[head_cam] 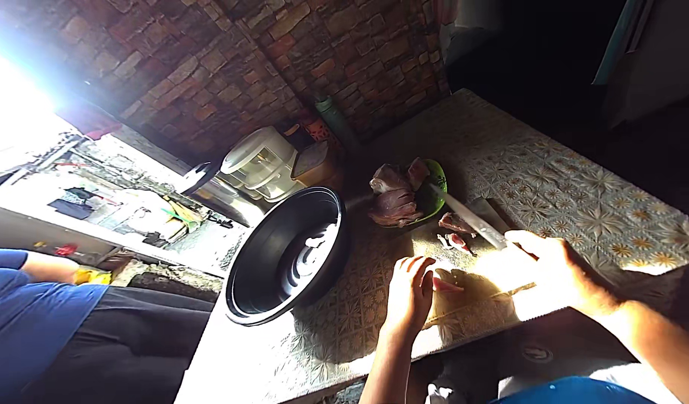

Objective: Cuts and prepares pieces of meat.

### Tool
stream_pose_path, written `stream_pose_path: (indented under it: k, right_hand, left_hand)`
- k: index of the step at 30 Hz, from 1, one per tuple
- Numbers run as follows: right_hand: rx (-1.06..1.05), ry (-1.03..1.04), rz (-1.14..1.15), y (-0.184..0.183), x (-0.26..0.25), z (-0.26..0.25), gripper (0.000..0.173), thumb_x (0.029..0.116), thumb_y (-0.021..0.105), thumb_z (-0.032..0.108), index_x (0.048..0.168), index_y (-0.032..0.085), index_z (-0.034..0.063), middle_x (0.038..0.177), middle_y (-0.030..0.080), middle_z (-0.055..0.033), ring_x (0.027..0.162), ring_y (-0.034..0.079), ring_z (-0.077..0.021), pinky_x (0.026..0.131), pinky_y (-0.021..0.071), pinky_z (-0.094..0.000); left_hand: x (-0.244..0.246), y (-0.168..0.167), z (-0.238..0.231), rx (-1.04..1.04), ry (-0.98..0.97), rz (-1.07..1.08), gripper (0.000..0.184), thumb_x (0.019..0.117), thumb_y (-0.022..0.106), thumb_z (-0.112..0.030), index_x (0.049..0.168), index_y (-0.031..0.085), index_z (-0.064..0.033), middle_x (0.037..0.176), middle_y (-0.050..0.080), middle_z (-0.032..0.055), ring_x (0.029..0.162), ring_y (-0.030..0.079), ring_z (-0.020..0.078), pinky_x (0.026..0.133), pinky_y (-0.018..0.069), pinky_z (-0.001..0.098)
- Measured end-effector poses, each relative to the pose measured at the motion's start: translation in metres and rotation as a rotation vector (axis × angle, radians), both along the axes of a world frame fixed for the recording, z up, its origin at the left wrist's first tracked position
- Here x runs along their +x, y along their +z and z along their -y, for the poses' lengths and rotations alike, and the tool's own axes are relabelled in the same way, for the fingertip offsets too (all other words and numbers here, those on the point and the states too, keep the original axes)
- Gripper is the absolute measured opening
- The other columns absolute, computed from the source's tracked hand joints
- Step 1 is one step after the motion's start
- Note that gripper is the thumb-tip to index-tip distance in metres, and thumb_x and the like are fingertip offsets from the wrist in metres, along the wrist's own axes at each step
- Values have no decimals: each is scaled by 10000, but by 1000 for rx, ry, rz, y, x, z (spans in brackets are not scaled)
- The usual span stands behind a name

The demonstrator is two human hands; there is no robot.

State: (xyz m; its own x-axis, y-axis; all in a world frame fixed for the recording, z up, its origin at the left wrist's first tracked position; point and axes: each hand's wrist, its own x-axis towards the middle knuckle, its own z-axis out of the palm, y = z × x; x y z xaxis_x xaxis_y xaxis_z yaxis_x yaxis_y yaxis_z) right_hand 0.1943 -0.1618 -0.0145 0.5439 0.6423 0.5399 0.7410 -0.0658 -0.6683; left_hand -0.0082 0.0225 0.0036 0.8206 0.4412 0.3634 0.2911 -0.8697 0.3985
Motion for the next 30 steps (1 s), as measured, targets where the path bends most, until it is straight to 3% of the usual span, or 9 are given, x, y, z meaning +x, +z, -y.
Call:
stream_pose_path:
  k: [5,7,11,15,18,21,25,30]
  right_hand:
    - [36,-161,-95,-30,6,15,303,942,577,159,1077,722,-70,810,724,-194,688,694,-259,656,568,-415]
    - [76,-176,-92,-39,5,17,299,922,577,146,1055,724,-78,811,727,-190,693,701,-231,667,575,-380]
    - [101,-159,-127,-37,5,14,275,900,592,92,1051,717,-100,816,724,-193,700,687,-195,689,563,-320]
    - [83,-146,-133,-39,7,12,262,919,598,96,1050,719,-96,828,727,-208,710,696,-233,701,570,-361]
    - [74,-152,-114,-42,6,13,284,932,604,127,1067,723,-93,813,728,-213,680,697,-259,675,572,-393]
    - [49,-155,-102,-44,6,14,302,950,597,161,1085,724,-78,794,722,-204,662,695,-269,646,572,-420]
    - [44,-170,-71,-46,6,14,297,930,583,167,1068,734,-48,788,726,-178,669,702,-262,637,572,-426]
    - [47,-159,-27,-46,5,14,290,917,564,113,1070,739,-59,812,740,-196,678,717,-281,643,584,-433]
  left_hand:
    - [60,11,-19,137,-272,-179,310,993,556,-49,1215,750,-148,1238,727,51,1238,627,264,1079,475,424]
    - [80,12,-25,150,-325,-347,319,1023,513,-83,1215,749,-177,1297,700,27,1295,584,268,1086,462,457]
    - [99,18,-22,178,-328,-544,306,1060,442,-137,1172,724,-93,1332,666,89,1355,530,319,1116,418,518]
    - [96,18,-29,235,-365,-423,278,1025,476,-148,1069,732,-50,1171,727,128,1250,620,303,1092,446,489]
    - [84,27,-32,90,-335,-362,228,989,559,-148,1059,744,-35,1131,731,145,1197,639,314,1069,460,475]
    - [65,42,-32,-24,-244,-261,185,942,608,-110,1024,751,-27,1053,738,132,1094,680,262,1005,513,415]
    - [34,56,-34,-7,-170,-185,133,916,625,-118,951,742,-63,931,718,78,927,696,183,860,558,356]
    - [4,28,-16,92,-256,-296,134,936,627,-117,953,758,-98,958,730,79,981,702,229,890,568,375]
